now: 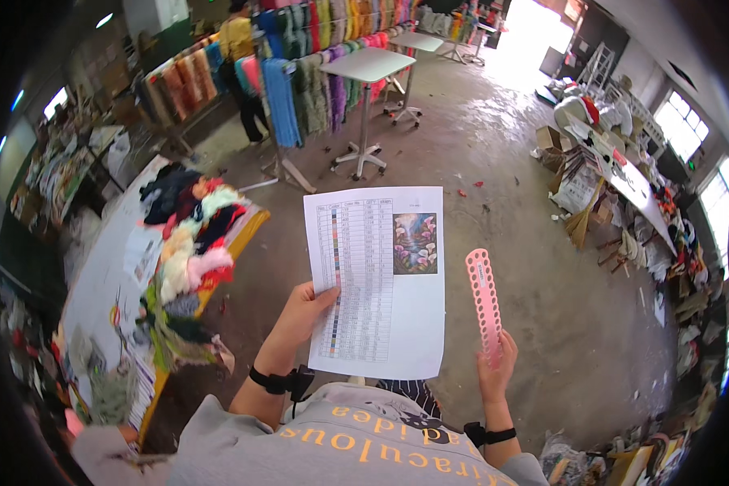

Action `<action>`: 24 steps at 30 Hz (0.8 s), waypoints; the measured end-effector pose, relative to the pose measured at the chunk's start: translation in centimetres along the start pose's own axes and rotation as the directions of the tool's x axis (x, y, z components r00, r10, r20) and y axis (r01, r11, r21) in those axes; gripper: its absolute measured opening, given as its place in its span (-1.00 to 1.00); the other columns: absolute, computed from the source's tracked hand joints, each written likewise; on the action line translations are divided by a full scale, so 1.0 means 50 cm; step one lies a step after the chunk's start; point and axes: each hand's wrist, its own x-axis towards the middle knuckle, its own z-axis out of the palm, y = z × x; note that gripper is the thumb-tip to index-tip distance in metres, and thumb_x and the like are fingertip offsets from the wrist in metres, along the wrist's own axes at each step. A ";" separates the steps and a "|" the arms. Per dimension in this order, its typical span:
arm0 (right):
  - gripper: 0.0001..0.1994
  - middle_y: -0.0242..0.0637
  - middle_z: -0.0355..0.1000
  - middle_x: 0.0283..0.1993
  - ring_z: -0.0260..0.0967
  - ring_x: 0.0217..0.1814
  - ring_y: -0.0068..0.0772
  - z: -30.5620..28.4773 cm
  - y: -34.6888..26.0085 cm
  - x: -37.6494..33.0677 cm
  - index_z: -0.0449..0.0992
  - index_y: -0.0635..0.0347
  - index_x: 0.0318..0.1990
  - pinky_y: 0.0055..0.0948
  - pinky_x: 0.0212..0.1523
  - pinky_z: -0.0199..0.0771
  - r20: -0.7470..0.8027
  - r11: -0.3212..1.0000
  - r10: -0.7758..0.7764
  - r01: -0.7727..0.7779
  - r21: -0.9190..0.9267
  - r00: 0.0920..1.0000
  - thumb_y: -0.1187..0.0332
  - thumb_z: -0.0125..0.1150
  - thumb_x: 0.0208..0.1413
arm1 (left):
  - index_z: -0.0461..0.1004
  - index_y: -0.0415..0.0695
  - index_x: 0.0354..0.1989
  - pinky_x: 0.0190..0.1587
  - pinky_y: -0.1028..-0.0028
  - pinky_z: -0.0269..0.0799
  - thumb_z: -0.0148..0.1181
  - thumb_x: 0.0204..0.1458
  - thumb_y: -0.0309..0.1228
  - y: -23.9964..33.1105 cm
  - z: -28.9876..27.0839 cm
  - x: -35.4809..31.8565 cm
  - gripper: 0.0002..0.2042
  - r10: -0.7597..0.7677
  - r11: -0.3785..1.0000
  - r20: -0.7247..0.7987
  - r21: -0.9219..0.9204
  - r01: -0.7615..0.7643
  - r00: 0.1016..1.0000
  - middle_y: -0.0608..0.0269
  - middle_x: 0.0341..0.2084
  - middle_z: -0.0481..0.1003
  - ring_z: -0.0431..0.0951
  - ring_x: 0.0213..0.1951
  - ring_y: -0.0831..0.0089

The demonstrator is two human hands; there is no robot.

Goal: The person gathers strands of thread from various bundles, loops them through a pink thread organizer while referencing a printed chart, and then walks across the workshop to select more thread from a large wall rack.

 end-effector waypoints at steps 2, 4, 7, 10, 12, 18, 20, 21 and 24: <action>-0.44 -0.05 0.23 0.14 0.17 0.18 -0.02 0.046 0.047 0.058 0.30 0.23 0.09 -0.18 0.18 0.19 -0.022 0.999 0.027 -0.027 -0.019 0.999 0.52 0.26 -0.19 | 0.44 -0.36 -0.09 -0.13 0.49 0.43 0.07 0.13 -0.50 0.014 -0.005 0.114 -0.77 0.001 1.000 0.018 0.032 -0.001 1.000 0.14 -0.21 0.53 0.53 -0.24 0.50; -0.44 -0.05 0.23 0.14 0.16 0.19 -0.03 0.094 0.099 0.124 0.30 0.24 0.08 -0.19 0.18 0.20 -0.026 0.999 0.039 -0.040 -0.037 0.999 0.54 0.26 -0.20 | 0.44 -0.36 -0.08 -0.10 0.47 0.44 0.08 0.12 -0.50 0.029 0.005 0.224 -0.76 0.008 0.999 0.020 0.049 -0.009 1.000 0.13 -0.19 0.52 0.53 -0.21 0.48; -0.43 -0.04 0.23 0.14 0.17 0.19 -0.03 0.173 0.176 0.254 0.30 0.25 0.08 -0.18 0.18 0.20 -0.042 0.999 0.028 -0.029 -0.027 0.999 0.55 0.26 -0.21 | 0.44 -0.36 -0.08 -0.10 0.46 0.43 0.09 0.11 -0.50 0.061 0.021 0.389 -0.76 0.029 0.999 0.025 0.022 -0.029 0.999 0.13 -0.18 0.52 0.53 -0.20 0.47; -0.43 -0.03 0.22 0.14 0.17 0.19 -0.03 0.249 0.261 0.428 0.28 0.25 0.10 -0.17 0.19 0.18 -0.034 1.000 0.027 -0.027 -0.004 0.999 0.53 0.25 -0.19 | 0.45 -0.36 -0.10 -0.13 0.51 0.42 0.07 0.13 -0.49 0.102 0.038 0.549 -0.77 0.055 0.998 -0.002 0.005 -0.055 0.998 0.17 -0.22 0.53 0.52 -0.25 0.52; -0.42 -0.04 0.22 0.16 0.16 0.19 -0.02 0.292 0.301 0.549 0.26 0.25 0.12 -0.17 0.20 0.16 -0.040 1.000 -0.016 0.015 -0.007 0.999 0.52 0.24 -0.17 | 0.45 -0.36 -0.10 -0.13 0.52 0.43 0.08 0.13 -0.48 0.134 0.055 0.647 -0.77 0.031 0.999 -0.053 0.041 -0.029 0.998 0.17 -0.22 0.53 0.52 -0.25 0.53; -0.43 -0.06 0.20 0.18 0.13 0.23 -0.04 0.465 0.322 0.981 0.25 0.25 0.13 -0.18 0.22 0.13 0.096 0.975 -0.192 0.179 0.133 0.977 0.50 0.25 -0.12 | 0.45 -0.34 -0.10 -0.14 0.51 0.43 0.08 0.12 -0.49 0.220 0.034 0.871 -0.77 0.096 0.995 -0.181 0.035 -0.091 0.979 0.17 -0.21 0.53 0.52 -0.25 0.51; -0.44 -0.05 0.20 0.19 0.13 0.23 -0.04 0.525 0.322 1.077 0.25 0.25 0.13 -0.19 0.22 0.13 0.138 0.957 -0.242 0.213 0.196 0.960 0.46 0.26 -0.09 | 0.46 -0.33 -0.10 -0.13 0.49 0.44 0.08 0.11 -0.50 0.220 0.025 0.923 -0.78 0.090 0.995 -0.232 -0.015 -0.096 0.969 0.17 -0.22 0.53 0.53 -0.25 0.50; -0.45 -0.05 0.20 0.19 0.13 0.22 -0.05 0.559 0.321 1.132 0.26 0.25 0.13 -0.19 0.21 0.13 0.146 0.941 -0.273 0.233 0.246 0.951 0.41 0.28 -0.06 | 0.46 -0.34 -0.10 -0.14 0.50 0.44 0.09 0.11 -0.50 0.228 0.016 0.959 -0.78 0.102 0.993 -0.243 -0.025 -0.111 0.965 0.16 -0.22 0.53 0.53 -0.25 0.50; -0.46 -0.05 0.17 0.22 0.12 0.26 -0.07 0.646 0.329 1.279 0.25 0.27 0.14 -0.21 0.25 0.09 0.153 0.893 -0.394 0.339 0.295 0.906 0.35 0.25 -0.02 | 0.44 -0.36 -0.10 -0.15 0.50 0.44 0.08 0.12 -0.49 0.247 -0.014 1.077 -0.77 0.116 0.991 -0.275 -0.026 -0.128 0.954 0.15 -0.23 0.53 0.52 -0.25 0.51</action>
